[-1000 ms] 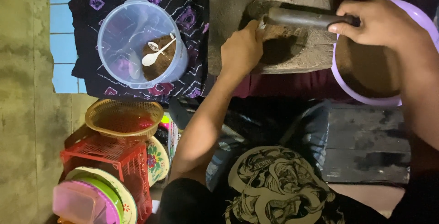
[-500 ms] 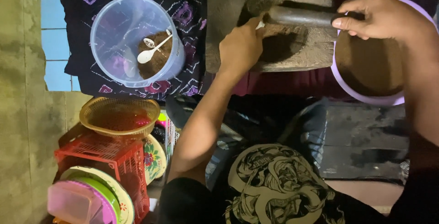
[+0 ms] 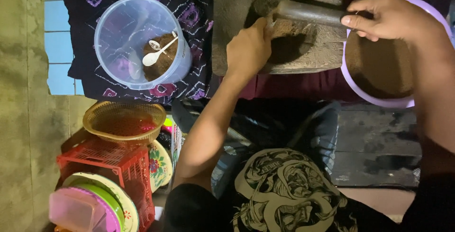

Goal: The person uses a stone pestle and mortar to grind a brown powder. They repeatedly press and rotate the pestle while occasionally scraping the sides of the mortar with a small tool. The ground powder accumulates in the mortar and a purple bowl nearby.

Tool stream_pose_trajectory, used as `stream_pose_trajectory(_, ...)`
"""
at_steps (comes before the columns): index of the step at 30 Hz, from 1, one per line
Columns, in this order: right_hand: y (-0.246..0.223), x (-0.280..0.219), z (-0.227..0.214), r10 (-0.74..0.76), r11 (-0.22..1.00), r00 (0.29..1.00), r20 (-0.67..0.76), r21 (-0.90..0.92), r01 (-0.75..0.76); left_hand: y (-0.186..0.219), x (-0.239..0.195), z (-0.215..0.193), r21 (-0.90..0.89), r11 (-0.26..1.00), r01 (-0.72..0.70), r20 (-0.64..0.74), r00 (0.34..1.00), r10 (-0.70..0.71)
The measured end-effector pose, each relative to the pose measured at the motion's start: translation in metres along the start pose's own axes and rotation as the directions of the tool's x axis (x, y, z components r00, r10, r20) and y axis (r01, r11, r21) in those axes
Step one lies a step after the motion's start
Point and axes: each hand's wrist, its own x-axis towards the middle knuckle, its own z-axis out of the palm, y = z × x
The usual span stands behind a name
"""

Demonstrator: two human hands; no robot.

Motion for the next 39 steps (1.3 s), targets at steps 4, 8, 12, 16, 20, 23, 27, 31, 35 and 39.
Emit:
stream_pose_trajectory(4,0.005,0.003,0.002,-0.053,0.999,0.999,0.004,0.005,0.053,0.002,-0.002,-0.001,-0.005,1.0,-0.006,0.001,1.0,0.006)
stream_pose_trajectory(8,-0.009,-0.001,-0.003,0.063,0.998,0.998,0.026,0.001,-0.063,0.003,-0.002,-0.003,-0.006,1.0,0.015,0.01,1.0,-0.015)
stream_pose_trajectory(12,0.004,0.004,0.001,0.028,1.0,0.999,0.019,-0.003,-0.028,0.003,-0.001,-0.002,0.003,1.0,0.01,-0.004,1.0,-0.01)
stream_pose_trajectory(16,-0.018,-0.004,-0.005,0.148,0.987,0.989,0.021,-0.074,-0.146,-0.002,0.006,0.003,0.064,0.997,0.036,0.031,0.999,-0.038)
stream_pose_trajectory(20,-0.008,-0.002,-0.003,0.098,0.991,0.993,0.066,-0.095,-0.091,0.001,0.007,0.0,0.073,0.995,0.075,0.073,0.994,-0.08)
stream_pose_trajectory(23,0.034,0.016,0.007,-0.07,0.997,0.995,0.07,-0.007,0.071,-0.003,0.011,0.005,0.06,0.997,0.045,0.026,0.999,-0.046)
stream_pose_trajectory(27,0.079,0.035,0.031,-0.152,0.987,0.984,0.09,0.058,0.147,-0.013,0.009,0.012,0.124,0.989,-0.08,-0.109,0.99,0.094)
stream_pose_trajectory(31,0.095,0.047,0.031,-0.148,0.988,0.982,0.117,-0.022,0.152,-0.002,0.004,-0.001,0.011,0.998,-0.061,-0.083,0.995,0.062)
stream_pose_trajectory(35,0.073,0.035,0.024,-0.111,0.992,0.991,0.072,-0.054,0.115,0.004,0.001,-0.009,-0.03,0.999,0.021,-0.034,0.999,-0.022)
stream_pose_trajectory(39,0.034,0.016,0.012,0.022,1.0,0.998,0.056,-0.021,-0.021,0.011,-0.003,-0.018,-0.12,0.99,0.069,-0.012,0.997,-0.071)
